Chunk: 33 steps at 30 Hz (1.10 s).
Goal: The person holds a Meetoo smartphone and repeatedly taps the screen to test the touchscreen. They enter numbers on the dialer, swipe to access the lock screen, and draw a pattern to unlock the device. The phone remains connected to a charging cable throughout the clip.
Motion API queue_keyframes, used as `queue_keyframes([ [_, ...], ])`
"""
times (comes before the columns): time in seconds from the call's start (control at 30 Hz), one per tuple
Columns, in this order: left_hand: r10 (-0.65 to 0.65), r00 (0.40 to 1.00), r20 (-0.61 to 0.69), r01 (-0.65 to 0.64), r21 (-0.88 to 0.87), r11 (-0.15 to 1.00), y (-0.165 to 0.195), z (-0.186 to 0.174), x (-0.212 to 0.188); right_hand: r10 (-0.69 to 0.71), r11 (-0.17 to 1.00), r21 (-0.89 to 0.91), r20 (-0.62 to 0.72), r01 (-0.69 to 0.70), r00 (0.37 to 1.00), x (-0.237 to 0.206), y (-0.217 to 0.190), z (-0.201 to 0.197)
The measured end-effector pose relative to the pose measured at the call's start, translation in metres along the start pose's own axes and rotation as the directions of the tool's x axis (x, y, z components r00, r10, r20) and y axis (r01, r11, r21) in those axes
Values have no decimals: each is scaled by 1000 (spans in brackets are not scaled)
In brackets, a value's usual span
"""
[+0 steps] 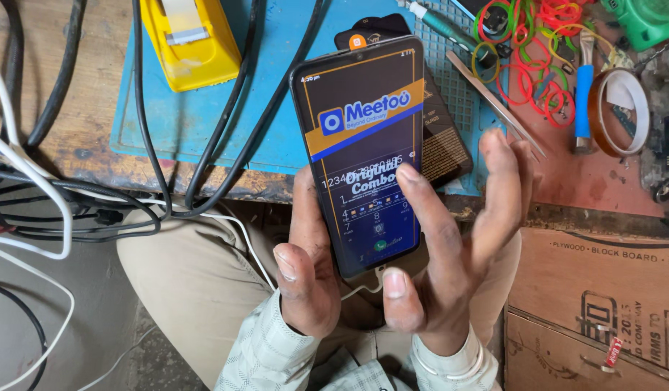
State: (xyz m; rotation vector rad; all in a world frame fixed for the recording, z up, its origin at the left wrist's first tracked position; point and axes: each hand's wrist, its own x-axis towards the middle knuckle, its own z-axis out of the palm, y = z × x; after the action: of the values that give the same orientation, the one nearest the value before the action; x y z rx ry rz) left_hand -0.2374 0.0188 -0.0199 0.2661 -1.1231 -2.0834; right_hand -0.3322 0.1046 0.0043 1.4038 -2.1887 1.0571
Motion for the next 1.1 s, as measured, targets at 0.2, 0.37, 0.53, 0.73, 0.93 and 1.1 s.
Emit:
queue_keyframes([
  [0.2, -56, 998, 41, 56, 8, 998, 11, 3, 3, -92, 995, -28, 86, 95, 992, 12, -16, 4],
  [0.37, -60, 998, 14, 60, 38, 998, 10, 3, 3, 12, 999, 44, 30, -13, 999, 11, -6, 2],
  [0.53, 39, 999, -6, -39, 32, 999, 3, -1, 4, -102, 992, -60, 92, 108, 991, -14, 0, -2],
  [0.73, 48, 995, -86, -41, 81, 996, 1, 5, 2, -100, 995, -17, 79, 102, 992, -43, 13, -4],
  [0.93, 44, 998, -43, -39, 108, 993, 6, 4, 5, -31, 998, -47, 67, 34, 997, -45, 15, -3],
  [1.1, -26, 1000, -3, 26, 142, 989, 10, 2, 6, -76, 991, -100, 149, 91, 986, 10, -7, -3],
])
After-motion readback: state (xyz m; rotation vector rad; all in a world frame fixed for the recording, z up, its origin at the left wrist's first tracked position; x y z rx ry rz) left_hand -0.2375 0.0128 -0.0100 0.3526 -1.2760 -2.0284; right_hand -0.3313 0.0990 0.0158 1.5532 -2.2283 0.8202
